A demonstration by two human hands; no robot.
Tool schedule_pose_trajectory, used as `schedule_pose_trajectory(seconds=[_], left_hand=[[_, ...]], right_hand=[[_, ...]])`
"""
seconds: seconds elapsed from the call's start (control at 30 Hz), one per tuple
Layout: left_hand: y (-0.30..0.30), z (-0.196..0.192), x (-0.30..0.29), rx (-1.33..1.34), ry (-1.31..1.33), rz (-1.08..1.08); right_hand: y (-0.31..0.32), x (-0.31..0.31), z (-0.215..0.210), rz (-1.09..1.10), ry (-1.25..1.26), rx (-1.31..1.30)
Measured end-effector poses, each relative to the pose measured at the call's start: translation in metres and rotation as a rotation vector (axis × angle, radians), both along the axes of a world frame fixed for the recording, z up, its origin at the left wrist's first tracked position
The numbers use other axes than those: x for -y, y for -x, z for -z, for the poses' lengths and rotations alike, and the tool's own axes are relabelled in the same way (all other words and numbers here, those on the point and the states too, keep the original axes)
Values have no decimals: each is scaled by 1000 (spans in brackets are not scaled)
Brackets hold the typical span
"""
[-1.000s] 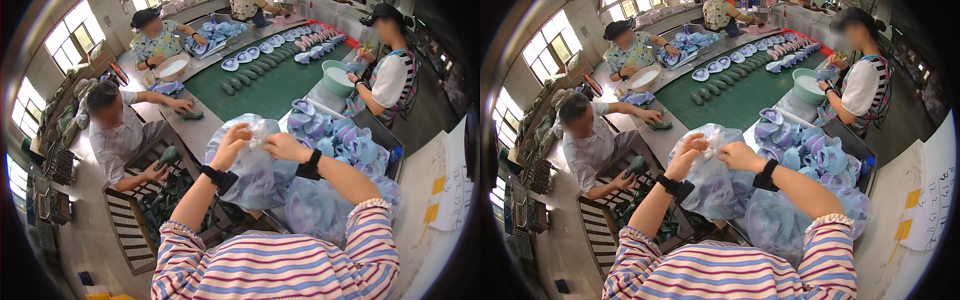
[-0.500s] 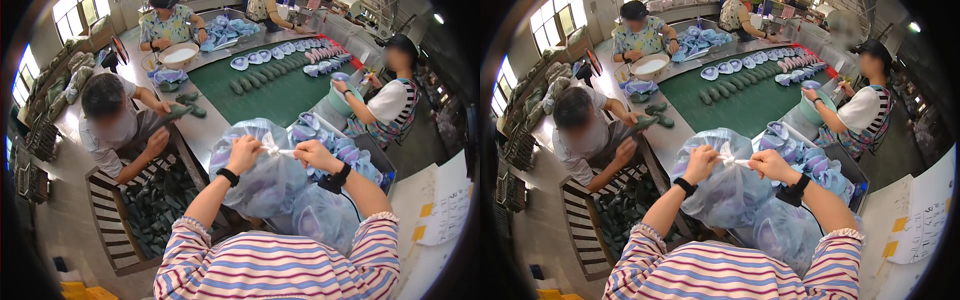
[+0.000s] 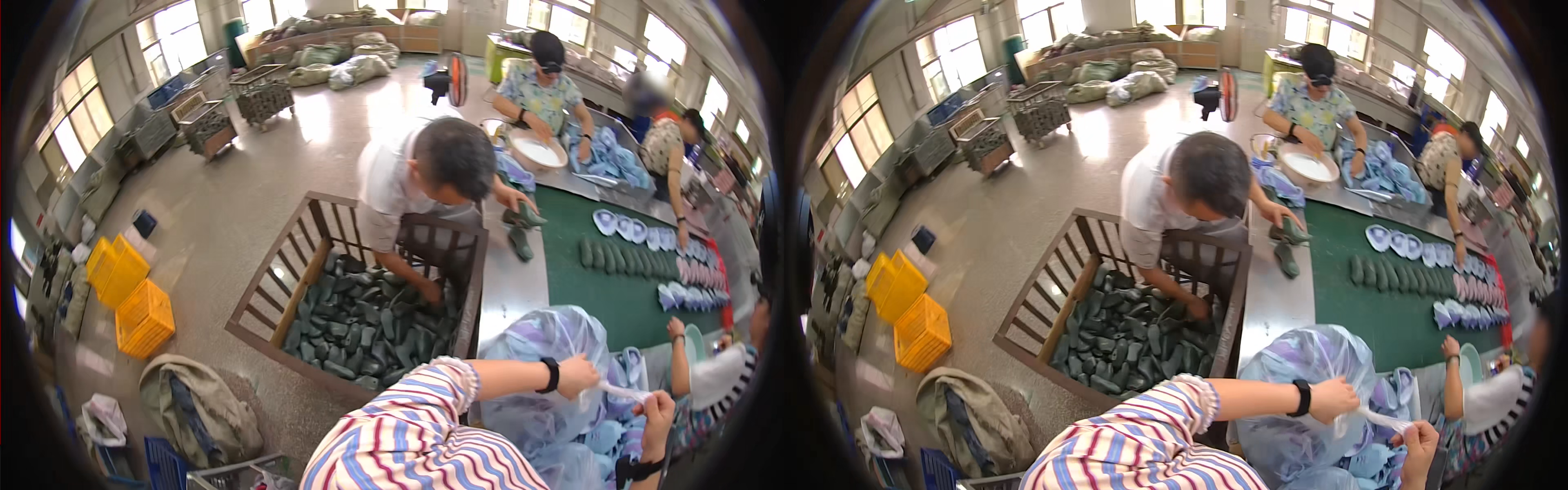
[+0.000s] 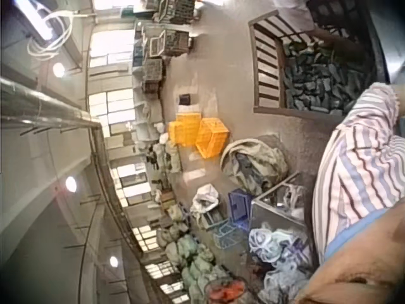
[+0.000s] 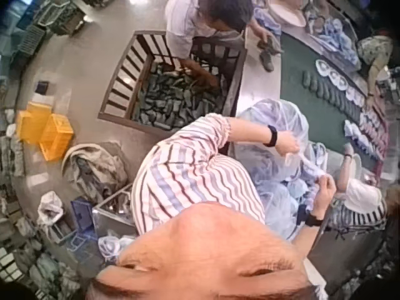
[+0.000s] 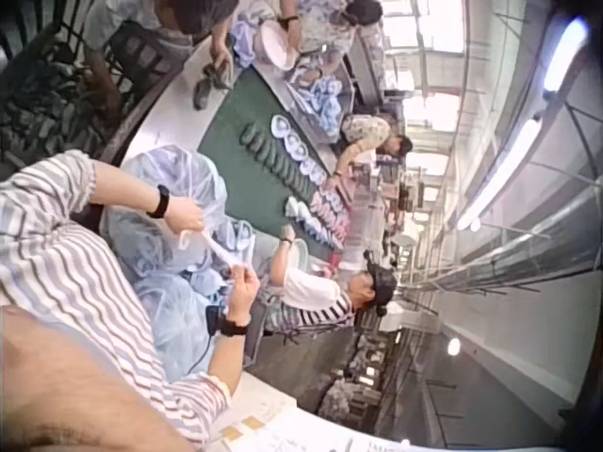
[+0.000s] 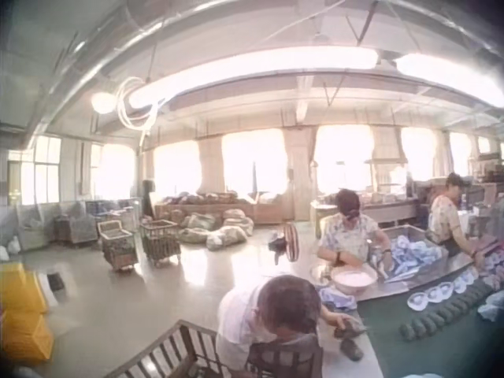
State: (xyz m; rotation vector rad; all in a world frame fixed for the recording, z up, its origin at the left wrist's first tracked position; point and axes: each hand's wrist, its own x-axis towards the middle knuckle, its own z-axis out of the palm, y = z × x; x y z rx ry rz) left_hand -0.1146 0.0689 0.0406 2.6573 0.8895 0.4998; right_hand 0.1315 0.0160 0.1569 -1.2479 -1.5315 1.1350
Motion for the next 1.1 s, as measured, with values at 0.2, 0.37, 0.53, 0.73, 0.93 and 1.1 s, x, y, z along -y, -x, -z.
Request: schedule_pose_trajectory(seconds=[0.2,0.37,0.53,0.73,0.93,1.1], left_hand=[[10,-2,-16,551,217,-417],[-24,-39,-24,612,-25,-384],[-3,-59,-25,335,-208,-249],[108,28,-52,384,78,-776],[72,7,-34,543,67,-596],[32,-22,-14,572,123,-390]], right_hand=[[40,-58,29,-260,119,300],[49,-79,80,-254,-18,255],[54,-71,58,-207,-268,531],[-66,-39,178,-76,-363,905],[-37,-22,139,-435,-95,1271],[60,-15,78,-448,-589,962]])
